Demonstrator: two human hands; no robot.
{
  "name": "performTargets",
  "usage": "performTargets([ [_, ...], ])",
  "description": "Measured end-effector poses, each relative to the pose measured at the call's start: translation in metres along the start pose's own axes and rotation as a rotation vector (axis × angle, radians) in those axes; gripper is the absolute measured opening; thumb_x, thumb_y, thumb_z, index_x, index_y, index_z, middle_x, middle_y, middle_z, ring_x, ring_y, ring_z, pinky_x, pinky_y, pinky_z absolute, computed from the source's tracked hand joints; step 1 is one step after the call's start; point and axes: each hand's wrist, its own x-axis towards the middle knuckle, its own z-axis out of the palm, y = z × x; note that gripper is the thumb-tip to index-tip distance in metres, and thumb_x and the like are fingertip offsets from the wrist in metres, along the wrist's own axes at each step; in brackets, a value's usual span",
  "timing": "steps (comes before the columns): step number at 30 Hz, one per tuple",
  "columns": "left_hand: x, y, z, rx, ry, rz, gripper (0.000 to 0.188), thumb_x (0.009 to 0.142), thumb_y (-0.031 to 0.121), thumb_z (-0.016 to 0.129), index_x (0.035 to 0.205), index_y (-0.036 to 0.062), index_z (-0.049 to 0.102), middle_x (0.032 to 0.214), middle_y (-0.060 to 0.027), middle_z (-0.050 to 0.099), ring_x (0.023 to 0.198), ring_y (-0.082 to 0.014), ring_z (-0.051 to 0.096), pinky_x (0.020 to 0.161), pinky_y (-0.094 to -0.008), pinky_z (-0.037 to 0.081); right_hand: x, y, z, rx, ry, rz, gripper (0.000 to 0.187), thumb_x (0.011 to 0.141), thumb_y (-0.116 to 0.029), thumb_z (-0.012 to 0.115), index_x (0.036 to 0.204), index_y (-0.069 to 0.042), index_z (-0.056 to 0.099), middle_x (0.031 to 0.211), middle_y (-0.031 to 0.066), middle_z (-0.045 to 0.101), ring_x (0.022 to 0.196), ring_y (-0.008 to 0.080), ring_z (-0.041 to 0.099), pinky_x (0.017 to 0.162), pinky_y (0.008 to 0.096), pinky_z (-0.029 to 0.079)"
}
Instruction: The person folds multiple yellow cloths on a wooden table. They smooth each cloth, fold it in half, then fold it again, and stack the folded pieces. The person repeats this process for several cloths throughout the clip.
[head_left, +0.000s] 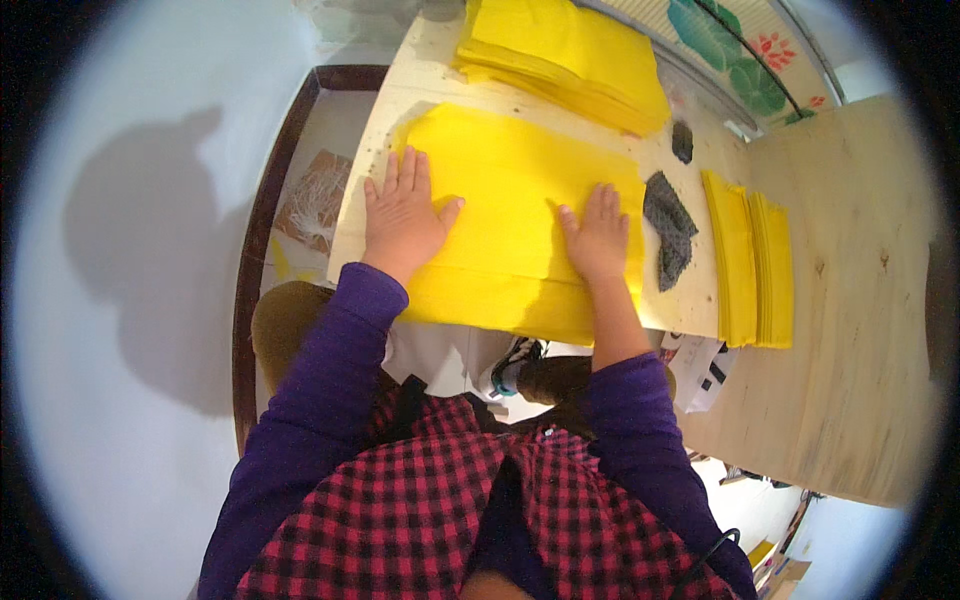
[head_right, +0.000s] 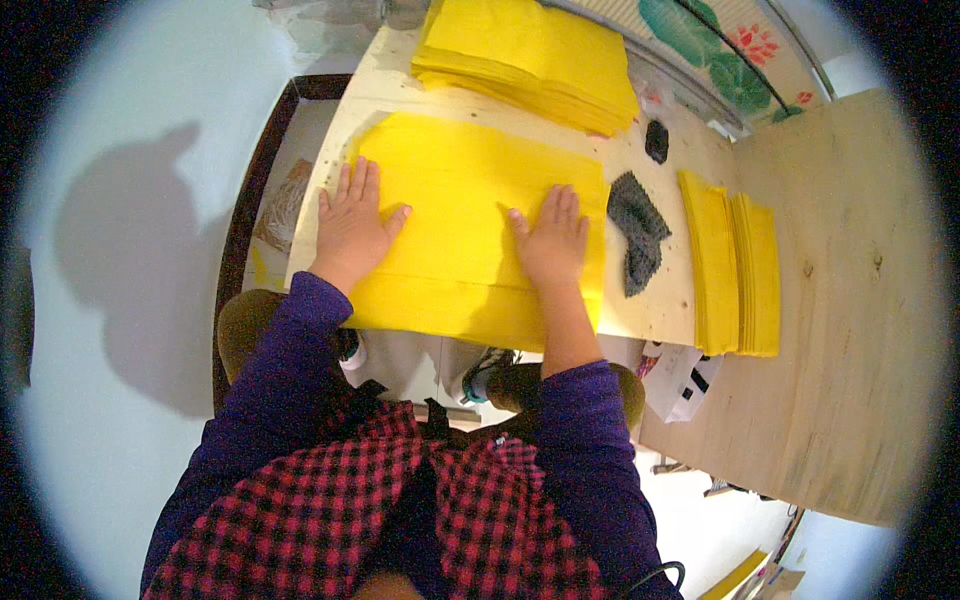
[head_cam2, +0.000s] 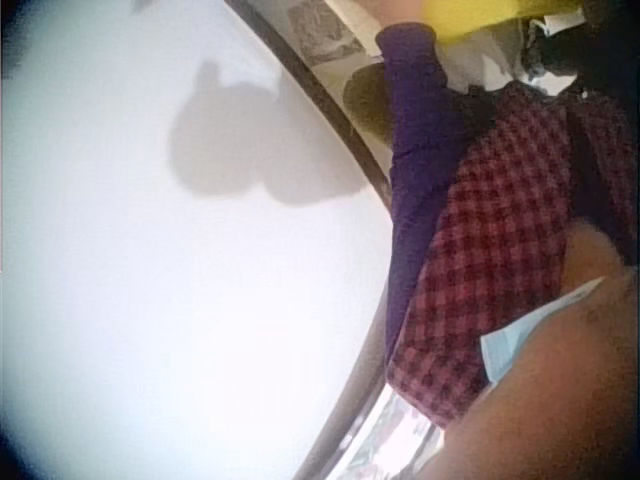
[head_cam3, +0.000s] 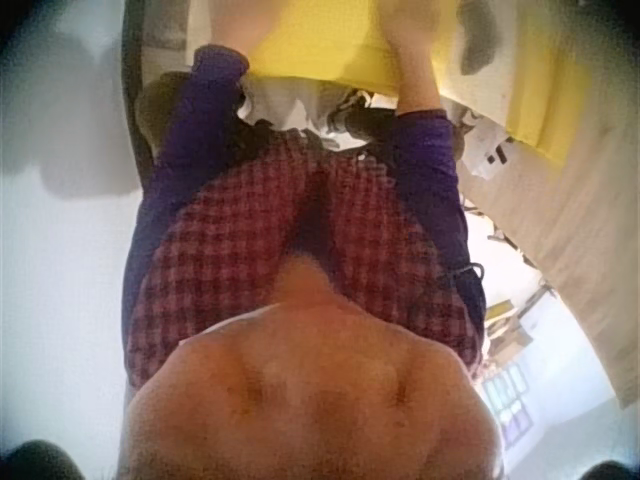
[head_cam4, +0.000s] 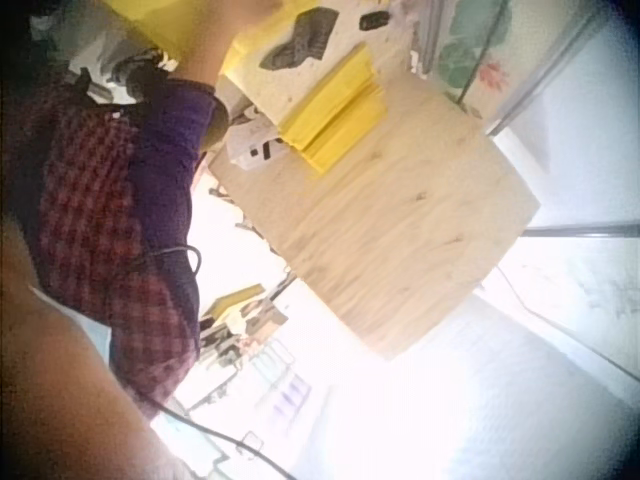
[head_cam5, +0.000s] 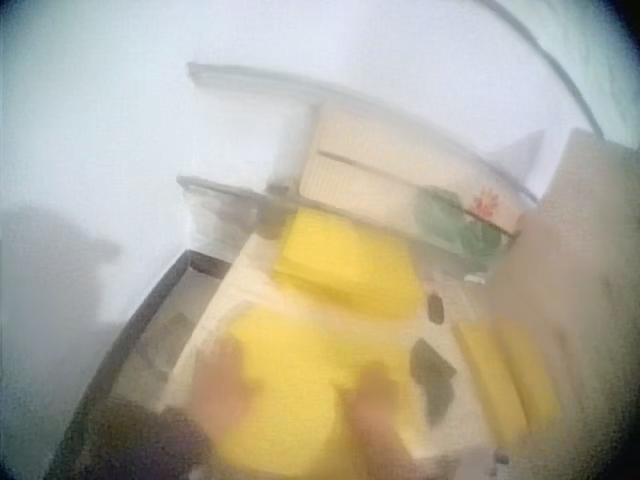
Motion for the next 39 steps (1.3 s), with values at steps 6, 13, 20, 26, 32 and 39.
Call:
performTargets([
  [6, 0.002, 0.001, 0.0, 0.016, -0.009, -0.013, 0.077, 0.092, 0.051, 0.045, 0.147, 0.0019, 0.023, 0.155, -0.0127, 0.019, 0.144, -0.0279, 0.014, 0.115, -0.0522, 0.012, -0.006, 0.031, -0.004, 0.005, -0.051, 0.118, 0.081, 0.094, -0.059, 0.034, 0.147, 0.001, 0.019, 0.154, 0.0188, 0.018, 0.144, 0.03, 0.016, 0.114, 0.0475, 0.017],
  [13, 0.001, 0.003, -0.006, 0.035, -0.033, -0.016, 0.076, 0.092, 0.052, 0.043, 0.148, 0.0037, 0.022, 0.156, -0.0119, 0.017, 0.144, -0.0278, 0.014, 0.115, -0.0509, 0.014, -0.013, 0.045, -0.007, 0.048, -0.072, 0.189, 0.082, 0.094, -0.059, 0.035, 0.147, 0.0, 0.018, 0.155, 0.0178, 0.017, 0.144, 0.0299, 0.015, 0.114, 0.0469, 0.016],
  [20, 0.0, 0.005, -0.004, 0.011, -0.03, -0.033, 0.076, 0.092, 0.051, 0.044, 0.147, 0.0027, 0.023, 0.156, -0.0118, 0.017, 0.144, -0.0279, 0.014, 0.115, -0.051, 0.014, -0.031, 0.074, -0.019, 0.15, -0.008, 0.282, 0.083, 0.092, -0.058, 0.039, 0.145, 0.003, 0.023, 0.153, 0.0218, 0.02, 0.142, 0.0315, 0.019, 0.114, 0.047, 0.018],
  [26, 0.001, 0.004, -0.003, 0.013, -0.022, -0.032, 0.077, 0.092, 0.052, 0.044, 0.147, 0.0032, 0.024, 0.156, -0.0112, 0.016, 0.144, -0.0279, 0.014, 0.115, -0.0514, 0.014, -0.023, -0.003, -0.041, 0.215, 0.212, -0.04, 0.082, 0.091, -0.054, 0.045, 0.142, 0.008, 0.027, 0.149, 0.0249, 0.026, 0.141, 0.0342, 0.022, 0.114, 0.0452, 0.019],
  [32, 0.003, 0.004, -0.001, 0.031, -0.011, -0.018, 0.078, 0.091, 0.052, 0.046, 0.147, 0.0031, 0.024, 0.156, -0.0113, 0.018, 0.144, -0.0279, 0.015, 0.114, -0.0518, 0.016, 0.0, -0.113, -0.03, 0.277, 0.103, -0.203, 0.078, 0.094, -0.054, 0.039, 0.142, 0.006, 0.028, 0.15, 0.0229, 0.027, 0.14, 0.0328, 0.024, 0.114, 0.0454, 0.019],
  [39, 0.001, 0.0, 0.001, 0.021, -0.008, -0.009, 0.079, 0.09, 0.053, 0.046, 0.147, 0.0028, 0.024, 0.155, -0.0127, 0.018, 0.144, -0.0283, 0.015, 0.114, -0.0517, 0.015, -0.003, -0.033, -0.008, 0.099, -0.005, -0.052, 0.083, 0.091, -0.061, 0.038, 0.145, 0.001, 0.026, 0.153, 0.0171, 0.024, 0.143, 0.0279, 0.019, 0.115, 0.0461, 0.017],
])
